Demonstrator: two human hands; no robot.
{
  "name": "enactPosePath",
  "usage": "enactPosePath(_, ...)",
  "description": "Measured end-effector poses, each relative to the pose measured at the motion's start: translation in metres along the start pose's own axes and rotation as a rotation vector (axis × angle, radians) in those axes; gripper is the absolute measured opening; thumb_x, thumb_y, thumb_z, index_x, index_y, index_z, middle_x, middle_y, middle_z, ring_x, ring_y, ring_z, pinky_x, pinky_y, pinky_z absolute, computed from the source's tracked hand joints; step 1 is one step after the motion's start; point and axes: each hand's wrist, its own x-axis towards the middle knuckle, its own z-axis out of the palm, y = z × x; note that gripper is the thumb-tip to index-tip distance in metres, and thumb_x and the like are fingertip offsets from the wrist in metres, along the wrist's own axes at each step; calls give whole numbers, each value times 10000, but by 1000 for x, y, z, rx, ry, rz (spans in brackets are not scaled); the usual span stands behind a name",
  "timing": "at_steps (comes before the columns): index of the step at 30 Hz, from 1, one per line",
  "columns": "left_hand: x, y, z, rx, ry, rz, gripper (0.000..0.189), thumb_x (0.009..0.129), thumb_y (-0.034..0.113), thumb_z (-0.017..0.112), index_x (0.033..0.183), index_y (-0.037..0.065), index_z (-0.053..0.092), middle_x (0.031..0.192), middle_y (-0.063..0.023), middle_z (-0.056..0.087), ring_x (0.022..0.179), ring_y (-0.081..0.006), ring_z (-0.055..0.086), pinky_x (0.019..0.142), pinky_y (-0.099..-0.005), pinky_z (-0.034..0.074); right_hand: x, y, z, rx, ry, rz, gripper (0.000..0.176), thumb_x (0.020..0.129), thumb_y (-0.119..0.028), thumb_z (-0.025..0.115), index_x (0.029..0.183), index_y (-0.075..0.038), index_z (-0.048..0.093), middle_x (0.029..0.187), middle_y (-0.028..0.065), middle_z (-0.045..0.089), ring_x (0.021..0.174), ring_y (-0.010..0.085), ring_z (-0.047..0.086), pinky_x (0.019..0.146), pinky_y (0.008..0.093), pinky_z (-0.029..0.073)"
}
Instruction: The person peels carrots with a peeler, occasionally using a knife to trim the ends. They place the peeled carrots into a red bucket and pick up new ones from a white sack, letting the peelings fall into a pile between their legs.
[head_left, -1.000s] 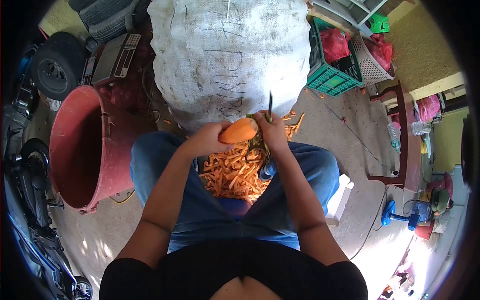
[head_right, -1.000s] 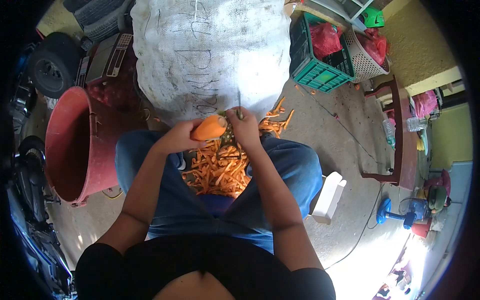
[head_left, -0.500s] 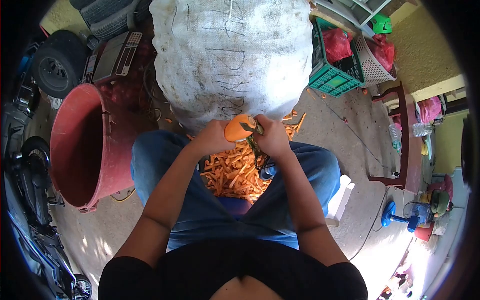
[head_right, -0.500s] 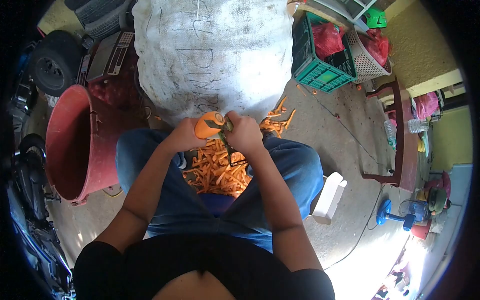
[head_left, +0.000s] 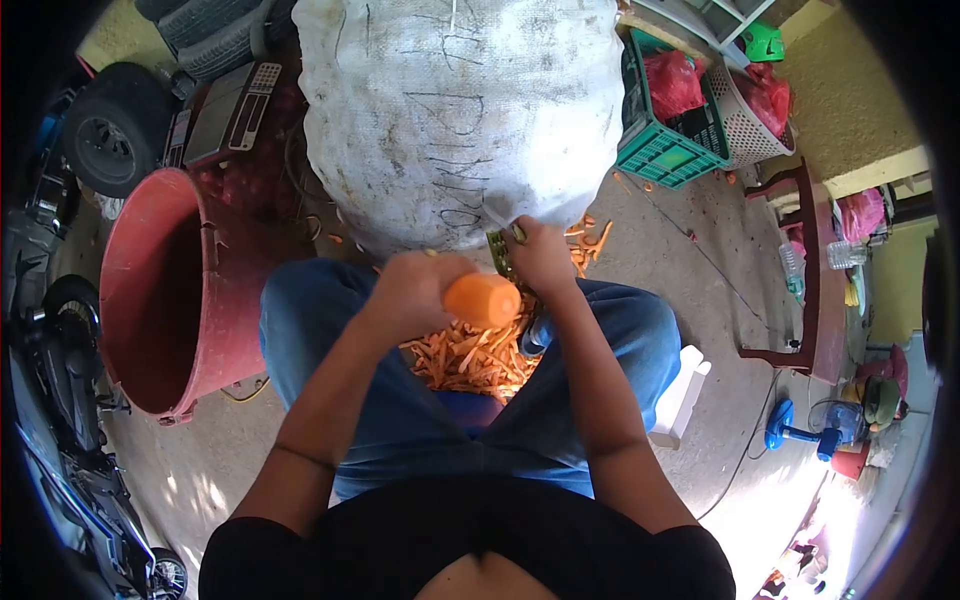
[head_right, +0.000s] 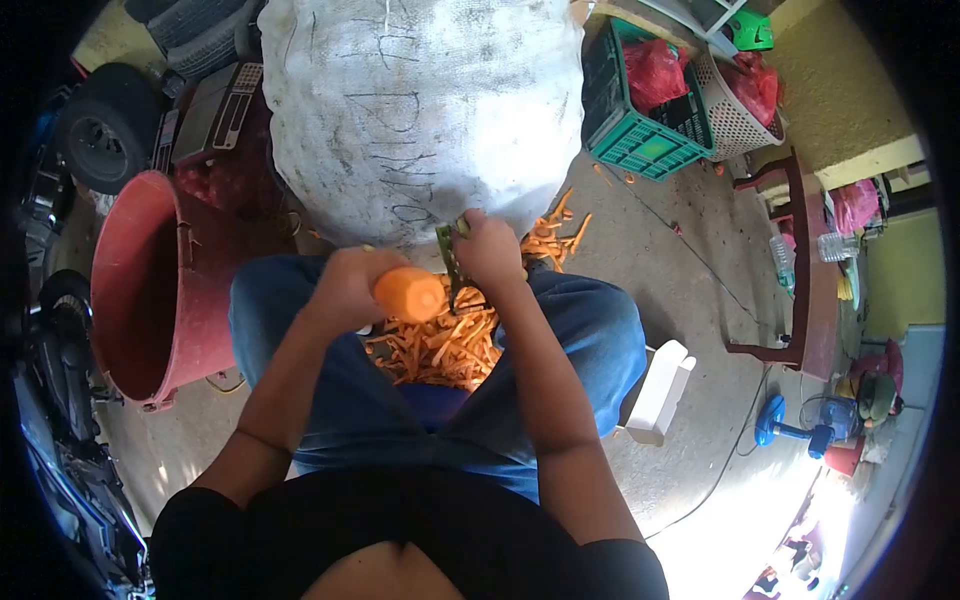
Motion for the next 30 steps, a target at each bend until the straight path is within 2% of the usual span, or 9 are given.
enactPosePath(5,-34,-23,-71,184,517,-92,267,652,194,670,824,33,544,728,-59,566,628,-196,558,570,-309,448,-8,0,-7,7,-48,-108,200,726,-207,541,792,-19,546,657,215,539,650,376,525,584,409,414)
enactPosePath(8,-81,-48,-145,-83,899,-853,282,692,181,640,868,-4,521,722,-57,553,644,-122,520,566,-263,427,-7,1,-18,37,15,-111,205,736,-216,539,816,-27,555,643,203,543,635,358,537,573,390,419)
enactPosePath(12,-191,-145,-216,945,201,-1071,380,701,116,499,1077,91,454,931,-173,553,904,-334,514,710,-399,425,-11,0,-34,87,35,-52,222,740,-233,544,824,-27,554,632,189,546,623,335,546,562,367,423)
enactPosePath(16,-225,-172,-221,799,-634,-1127,252,686,81,497,933,51,537,865,-149,577,852,-304,551,665,-369,442,-13,-1,-42,140,63,-52,193,711,-196,544,811,-31,546,619,190,541,611,335,543,564,382,424)
enactPosePath(19,-180,-176,-227,458,-492,-1488,133,689,88,505,792,12,542,781,-149,570,754,-296,561,624,-369,432,-12,0,-47,162,90,-66,178,708,-173,548,811,-28,545,613,188,539,596,328,543,558,376,423)
enactPosePath(22,-129,-186,-248,812,-61,-528,146,697,122,498,766,-6,514,715,-163,529,700,-310,519,635,-364,410,-12,-1,-51,145,100,-88,193,735,-183,554,834,-18,550,609,174,544,571,291,556,541,333,423)
enactPosePath(23,-85,-180,-260,316,71,-416,177,751,150,460,826,0,516,757,-178,527,765,-321,517,661,-355,404,-11,0,-52,162,109,-91,191,733,-178,556,833,-15,551,603,172,543,566,288,556,539,331,422)
enactPosePath(25,13,-126,-264,740,94,-507,261,832,223,418,964,20,514,897,-166,542,866,-271,531,728,-307,406,-9,4,-52,184,137,-87,192,736,-179,553,832,-12,552,595,172,540,559,283,555,536,329,420)
enactPosePath(30,180,-97,-288,800,378,237,285,803,215,428,862,-56,493,857,-183,509,786,-283,478,715,-356,369,-3,11,-51,211,198,-75,196,747,-182,542,831,-5,555,573,172,530,532,266,547,521,325,411)
